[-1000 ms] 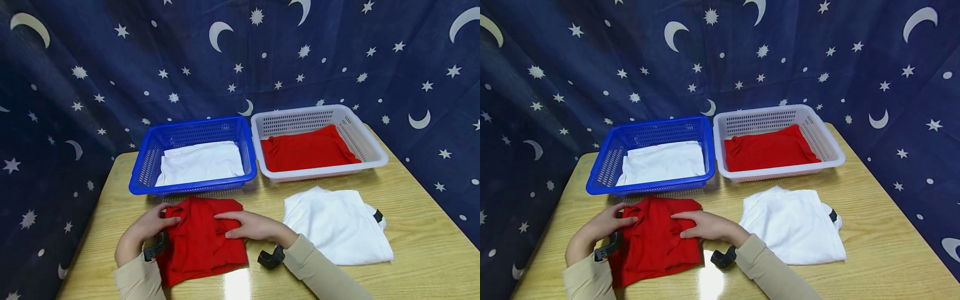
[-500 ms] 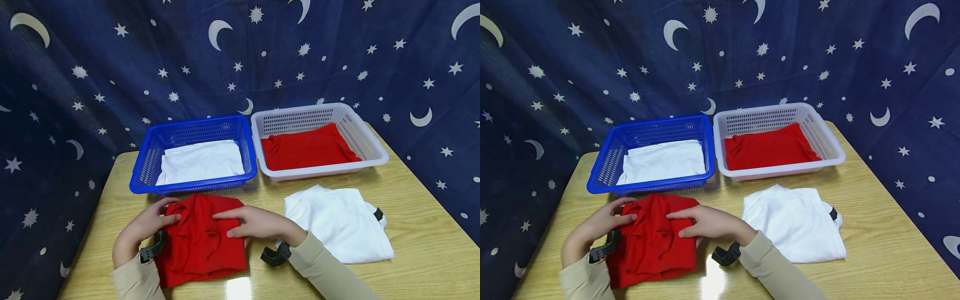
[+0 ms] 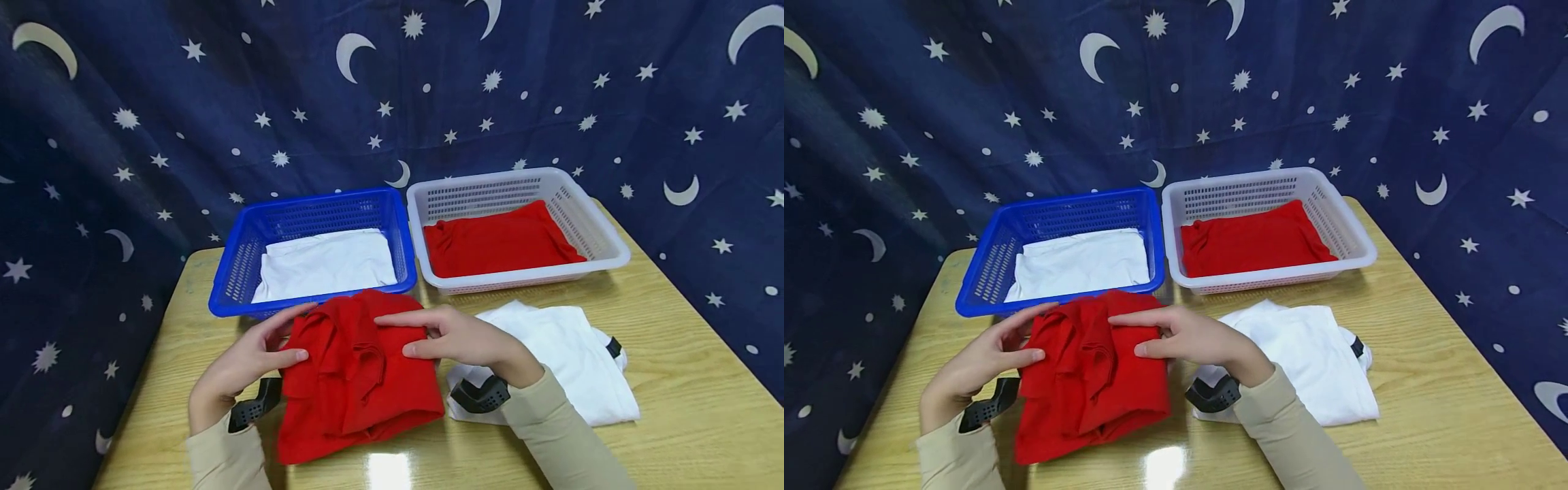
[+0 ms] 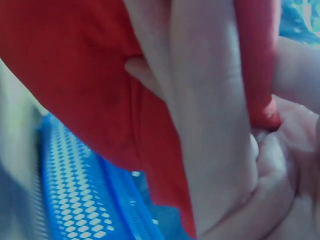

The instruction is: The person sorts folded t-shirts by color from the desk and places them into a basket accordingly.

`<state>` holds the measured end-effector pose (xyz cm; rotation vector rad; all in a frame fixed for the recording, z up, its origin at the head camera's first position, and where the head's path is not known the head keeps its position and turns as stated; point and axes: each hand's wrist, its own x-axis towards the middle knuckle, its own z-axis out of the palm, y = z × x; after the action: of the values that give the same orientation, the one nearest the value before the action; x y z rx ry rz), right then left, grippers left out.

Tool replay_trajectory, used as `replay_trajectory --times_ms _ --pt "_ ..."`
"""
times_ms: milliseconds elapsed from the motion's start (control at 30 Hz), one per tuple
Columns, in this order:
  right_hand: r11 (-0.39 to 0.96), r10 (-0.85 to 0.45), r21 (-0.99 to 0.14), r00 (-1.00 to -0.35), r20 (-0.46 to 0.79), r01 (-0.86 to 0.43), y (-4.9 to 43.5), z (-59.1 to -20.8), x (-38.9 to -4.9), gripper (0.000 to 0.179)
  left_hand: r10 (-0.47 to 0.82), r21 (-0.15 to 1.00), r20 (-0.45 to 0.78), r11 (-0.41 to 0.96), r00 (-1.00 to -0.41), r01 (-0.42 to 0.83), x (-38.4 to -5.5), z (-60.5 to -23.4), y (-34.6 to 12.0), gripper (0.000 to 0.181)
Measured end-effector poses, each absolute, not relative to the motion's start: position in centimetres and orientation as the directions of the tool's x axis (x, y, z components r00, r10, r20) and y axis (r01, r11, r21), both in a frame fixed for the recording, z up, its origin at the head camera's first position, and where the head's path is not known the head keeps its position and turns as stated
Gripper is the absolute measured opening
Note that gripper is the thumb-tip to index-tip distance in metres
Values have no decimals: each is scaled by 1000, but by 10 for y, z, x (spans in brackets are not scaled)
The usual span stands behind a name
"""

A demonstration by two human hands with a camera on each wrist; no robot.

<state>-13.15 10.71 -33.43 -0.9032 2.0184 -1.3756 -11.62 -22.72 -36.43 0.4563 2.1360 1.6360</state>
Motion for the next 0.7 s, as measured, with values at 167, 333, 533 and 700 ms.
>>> replay_trajectory --times_ms 167,333,533,700 --pt "135 -704 -971 -709 45 -196 130 -323 -134 44 611 985 172 -118 -772 125 -114 -358 -216 77" --pt "-113 -647 -989 -748 148 -97 145 -325 -142 47 623 906 372 -406 -688 122 -114 -352 -194 88" --pt "-351 -600 -935 -758 255 -36 153 -331 -150 49 566 821 459 -564 -685 85 -128 -354 -162 93" --pt "-476 -518 -879 -797 309 -31 155 -341 -162 48 450 763 499 -633 -741 129 -143 -358 -145 84"
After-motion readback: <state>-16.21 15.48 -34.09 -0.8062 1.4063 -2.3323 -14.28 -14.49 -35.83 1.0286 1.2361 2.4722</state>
